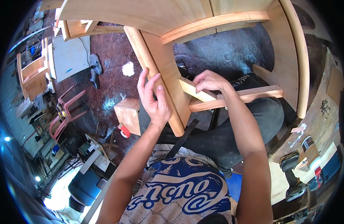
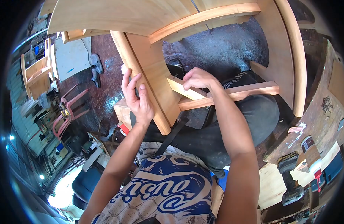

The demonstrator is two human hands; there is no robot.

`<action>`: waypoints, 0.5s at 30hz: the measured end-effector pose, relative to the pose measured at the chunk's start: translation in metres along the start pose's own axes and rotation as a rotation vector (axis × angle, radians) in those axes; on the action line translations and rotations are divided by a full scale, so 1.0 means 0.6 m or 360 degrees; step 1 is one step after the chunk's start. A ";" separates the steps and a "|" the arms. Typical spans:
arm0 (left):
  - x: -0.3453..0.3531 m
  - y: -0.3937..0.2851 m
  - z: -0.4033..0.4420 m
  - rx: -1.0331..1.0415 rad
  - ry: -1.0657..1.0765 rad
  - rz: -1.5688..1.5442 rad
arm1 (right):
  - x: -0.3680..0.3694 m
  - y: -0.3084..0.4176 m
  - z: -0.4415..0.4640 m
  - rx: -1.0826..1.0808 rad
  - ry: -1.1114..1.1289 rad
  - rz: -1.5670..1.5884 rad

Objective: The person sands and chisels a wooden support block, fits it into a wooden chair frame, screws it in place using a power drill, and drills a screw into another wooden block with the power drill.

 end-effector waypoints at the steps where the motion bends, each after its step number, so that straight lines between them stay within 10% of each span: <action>1: 0.000 0.000 0.001 -0.0003 -0.0001 -0.0006 | 0.000 0.000 0.001 0.0000 -0.0008 -0.0009; 15: 0.002 -0.002 0.001 0.0012 0.0025 0.0015 | 0.002 -0.002 -0.001 0.0040 0.0030 0.0057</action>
Point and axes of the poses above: each hand's wrist, its own z-axis towards the middle knuckle, its own x-axis out of the palm, y = z × x, the point moved 9 cm from there along z, towards the middle knuckle, and after that the axes turned 2 degrees about x, right-handed, at the moved point
